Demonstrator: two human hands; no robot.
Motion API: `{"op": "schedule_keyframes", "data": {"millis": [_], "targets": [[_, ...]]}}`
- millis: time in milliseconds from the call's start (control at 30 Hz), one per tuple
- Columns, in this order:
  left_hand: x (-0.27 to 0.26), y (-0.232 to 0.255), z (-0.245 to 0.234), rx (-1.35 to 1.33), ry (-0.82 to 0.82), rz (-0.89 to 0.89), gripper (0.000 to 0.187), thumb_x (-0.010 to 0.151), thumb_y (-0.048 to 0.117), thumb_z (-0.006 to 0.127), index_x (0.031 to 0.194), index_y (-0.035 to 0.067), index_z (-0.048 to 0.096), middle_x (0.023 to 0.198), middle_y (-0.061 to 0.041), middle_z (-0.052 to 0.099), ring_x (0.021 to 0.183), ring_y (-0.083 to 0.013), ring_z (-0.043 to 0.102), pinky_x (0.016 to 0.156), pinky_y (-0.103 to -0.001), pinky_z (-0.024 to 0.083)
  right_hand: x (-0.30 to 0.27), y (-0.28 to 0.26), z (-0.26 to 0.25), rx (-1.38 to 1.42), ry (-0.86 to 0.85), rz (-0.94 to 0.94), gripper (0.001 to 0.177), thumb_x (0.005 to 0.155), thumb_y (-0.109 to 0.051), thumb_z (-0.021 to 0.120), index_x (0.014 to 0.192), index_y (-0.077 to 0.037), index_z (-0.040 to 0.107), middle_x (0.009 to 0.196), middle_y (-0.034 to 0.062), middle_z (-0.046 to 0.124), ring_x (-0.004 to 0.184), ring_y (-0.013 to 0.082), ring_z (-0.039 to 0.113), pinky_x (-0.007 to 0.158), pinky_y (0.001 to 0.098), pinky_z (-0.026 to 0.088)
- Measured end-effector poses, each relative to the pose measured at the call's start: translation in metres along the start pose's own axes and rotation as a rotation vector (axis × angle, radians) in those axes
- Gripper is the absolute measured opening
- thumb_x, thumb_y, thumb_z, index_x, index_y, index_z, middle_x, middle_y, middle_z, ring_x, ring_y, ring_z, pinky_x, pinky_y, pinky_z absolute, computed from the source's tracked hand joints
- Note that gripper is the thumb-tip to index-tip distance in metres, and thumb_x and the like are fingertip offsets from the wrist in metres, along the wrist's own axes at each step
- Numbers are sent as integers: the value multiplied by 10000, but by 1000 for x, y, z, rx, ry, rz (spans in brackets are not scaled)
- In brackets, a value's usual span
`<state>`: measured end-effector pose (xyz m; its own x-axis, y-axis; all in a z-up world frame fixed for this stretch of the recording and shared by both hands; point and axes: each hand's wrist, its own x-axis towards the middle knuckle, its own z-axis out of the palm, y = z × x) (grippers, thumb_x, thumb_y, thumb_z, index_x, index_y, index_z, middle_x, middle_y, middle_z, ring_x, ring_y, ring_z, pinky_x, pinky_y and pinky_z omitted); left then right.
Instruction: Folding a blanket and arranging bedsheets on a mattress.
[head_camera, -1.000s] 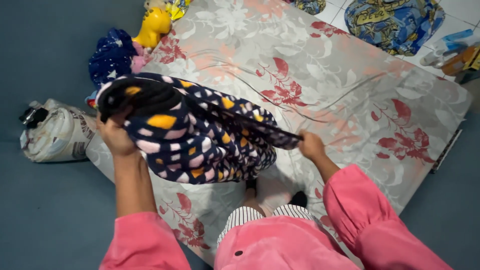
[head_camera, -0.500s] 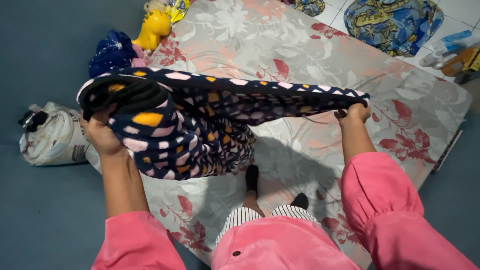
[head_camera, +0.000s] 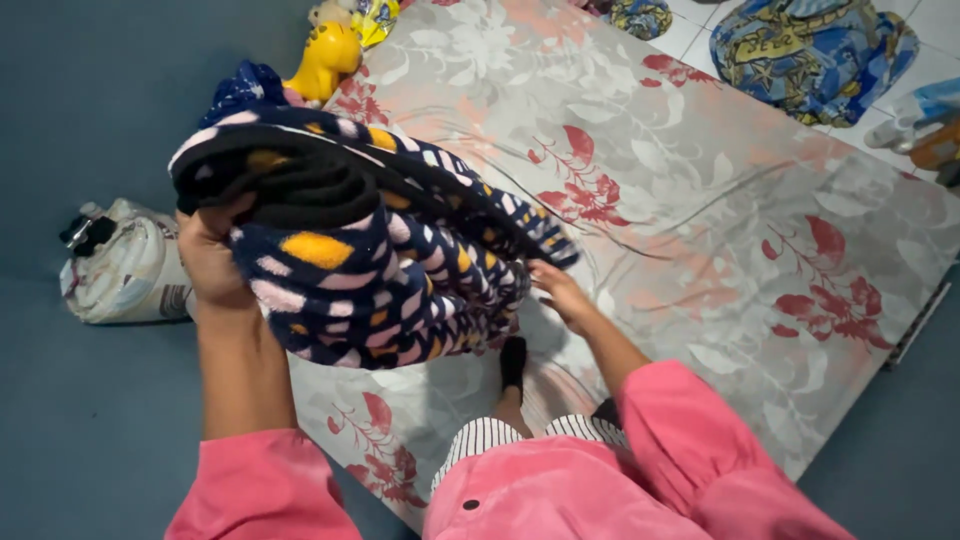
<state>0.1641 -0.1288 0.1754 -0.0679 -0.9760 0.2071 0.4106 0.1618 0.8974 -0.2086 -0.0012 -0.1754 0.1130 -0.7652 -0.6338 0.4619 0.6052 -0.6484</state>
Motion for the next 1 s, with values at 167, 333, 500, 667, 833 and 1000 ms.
{"op": "schedule_keyframes", "data": {"millis": [167, 333, 500, 667, 833, 1000], "targets": [[-9, 8, 15, -59, 14, -58, 409, 923, -50, 593, 1331, -19, 615, 1309, -158, 678, 1233, -313, 669, 1132, -448, 548, 30, -2, 39, -595, 113, -697, 516, 978, -197, 599, 1463, -41, 518, 1454, 161, 559, 1284, 287, 566, 1054, 408, 446], [-22, -3, -18, -117, 28, -130, 461, 893, -33, 560, 1351, -17, 610, 1331, -165, 673, 1255, -322, 655, 1146, -461, 531, 73, -18, 35, -817, 123, -655, 498, 920, -228, 704, 1345, -21, 547, 1222, 183, 633, 1051, 271, 668, 860, 355, 581], [-28, -10, -54, -170, 78, -154, 390, 983, -23, 544, 1368, -3, 602, 1329, -164, 665, 1255, -317, 643, 1142, -456, 514, 114, -43, -29, -667, 250, -680, 169, 1086, -227, 542, 1169, -87, 590, 1071, 93, 630, 1017, 198, 585, 923, 356, 486], [-33, -21, -89, -73, 60, -87, 383, 983, -46, 566, 1362, -1, 604, 1339, -151, 660, 1266, -302, 636, 1150, -451, 515, 31, -118, -23, -585, 48, -646, 416, 933, -272, 710, 1216, -78, 476, 1119, 64, 618, 1057, 198, 571, 908, 363, 469], [-23, -8, -96, 32, 33, -28, 391, 976, -49, 575, 1361, 11, 608, 1345, -149, 664, 1251, -291, 644, 1137, -441, 526, 17, -99, -82, -1032, 319, -718, 600, 651, -3, 668, 1224, -66, 501, 1015, 141, 599, 957, 296, 618, 843, 427, 519], [-13, 6, -93, 69, -6, 23, 354, 991, -47, 586, 1334, 10, 649, 1309, -125, 678, 1244, -270, 654, 1138, -407, 527, 8, -79, -132, -641, 857, -166, 249, 886, -117, 665, 1126, -117, 600, 1062, 141, 650, 977, 389, 643, 847, 543, 516]]}}
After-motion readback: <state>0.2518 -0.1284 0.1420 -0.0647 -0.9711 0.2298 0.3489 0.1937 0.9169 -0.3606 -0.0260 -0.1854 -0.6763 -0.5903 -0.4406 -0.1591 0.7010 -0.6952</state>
